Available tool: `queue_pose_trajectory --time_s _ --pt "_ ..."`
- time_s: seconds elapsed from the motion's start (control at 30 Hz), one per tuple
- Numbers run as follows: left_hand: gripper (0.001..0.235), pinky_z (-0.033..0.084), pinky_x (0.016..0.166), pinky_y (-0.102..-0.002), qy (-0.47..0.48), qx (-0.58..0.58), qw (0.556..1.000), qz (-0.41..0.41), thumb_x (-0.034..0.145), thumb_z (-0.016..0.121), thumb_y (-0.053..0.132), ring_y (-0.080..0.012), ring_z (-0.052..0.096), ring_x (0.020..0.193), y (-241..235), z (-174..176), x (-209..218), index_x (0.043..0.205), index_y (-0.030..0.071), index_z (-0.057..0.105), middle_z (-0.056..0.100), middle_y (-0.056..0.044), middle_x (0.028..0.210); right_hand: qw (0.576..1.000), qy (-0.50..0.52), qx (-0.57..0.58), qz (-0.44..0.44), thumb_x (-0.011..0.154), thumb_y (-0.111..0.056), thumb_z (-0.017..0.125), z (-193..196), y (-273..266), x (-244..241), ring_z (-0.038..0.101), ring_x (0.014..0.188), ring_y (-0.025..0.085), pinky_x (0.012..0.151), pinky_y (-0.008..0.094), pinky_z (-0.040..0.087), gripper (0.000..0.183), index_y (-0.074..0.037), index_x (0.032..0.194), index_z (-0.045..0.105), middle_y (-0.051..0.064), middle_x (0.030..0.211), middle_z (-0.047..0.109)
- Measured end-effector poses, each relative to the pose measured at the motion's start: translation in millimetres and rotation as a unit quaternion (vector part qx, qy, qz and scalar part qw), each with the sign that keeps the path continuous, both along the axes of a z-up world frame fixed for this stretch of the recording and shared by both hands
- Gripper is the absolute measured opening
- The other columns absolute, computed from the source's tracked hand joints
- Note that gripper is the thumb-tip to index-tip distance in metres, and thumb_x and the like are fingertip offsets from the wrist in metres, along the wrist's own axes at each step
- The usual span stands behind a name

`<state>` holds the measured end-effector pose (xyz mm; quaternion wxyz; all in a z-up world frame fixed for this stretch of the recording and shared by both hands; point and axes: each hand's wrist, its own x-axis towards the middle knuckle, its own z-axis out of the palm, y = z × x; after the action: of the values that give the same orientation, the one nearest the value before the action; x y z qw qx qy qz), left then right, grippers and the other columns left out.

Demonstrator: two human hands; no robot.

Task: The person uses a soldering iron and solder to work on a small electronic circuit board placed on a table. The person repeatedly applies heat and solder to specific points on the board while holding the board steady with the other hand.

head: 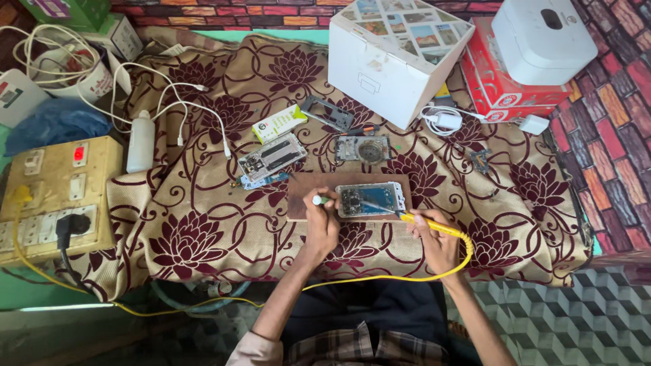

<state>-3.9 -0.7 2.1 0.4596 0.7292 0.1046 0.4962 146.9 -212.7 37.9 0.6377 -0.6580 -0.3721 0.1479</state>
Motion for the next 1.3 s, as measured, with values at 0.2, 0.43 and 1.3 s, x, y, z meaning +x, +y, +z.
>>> queue_pose_trajectory --time_s 0.2,0.43,1.3 --pt "0.046 0.048 0.072 -0.039 0.009 0.013 1.0 0.011 0.089 0.033 -0.017 -0.0238 0.055 0.079 -0.7 -5.5 2.6 0.13 0.002 0.028 0.058 -0.016 0.093 1.0 0.025 0.014 -0.005 0.106 -0.009 0.056 -12.0 -7.4 -2.5 0.059 0.073 0.01 0.067 0.023 0.05 0.019 0.006 0.116 0.063 0.01 0.084 0.069" --pt "0.045 0.05 0.066 -0.039 0.011 0.041 0.999 0.007 0.088 0.03 -0.017 -0.0227 0.058 0.077 0.3 -17.7 6.8 0.127 0.005 0.025 0.059 -0.015 0.092 0.997 0.057 0.025 -0.034 0.103 -0.011 0.057 -18.8 -6.6 -5.2 0.066 0.074 0.013 0.065 0.026 0.053 0.023 0.006 0.118 0.063 0.015 0.09 0.074" --pt "0.022 0.049 0.076 -0.036 -0.079 -0.091 0.993 0.008 0.104 0.035 -0.002 -0.0202 0.053 0.081 2.5 -15.0 11.7 0.125 0.004 0.035 0.056 -0.013 0.096 0.995 0.053 0.014 -0.084 0.103 -0.01 0.061 -11.3 -1.4 -35.8 0.06 0.072 0.008 0.067 0.022 0.048 0.021 0.005 0.115 0.067 0.01 0.084 0.072"
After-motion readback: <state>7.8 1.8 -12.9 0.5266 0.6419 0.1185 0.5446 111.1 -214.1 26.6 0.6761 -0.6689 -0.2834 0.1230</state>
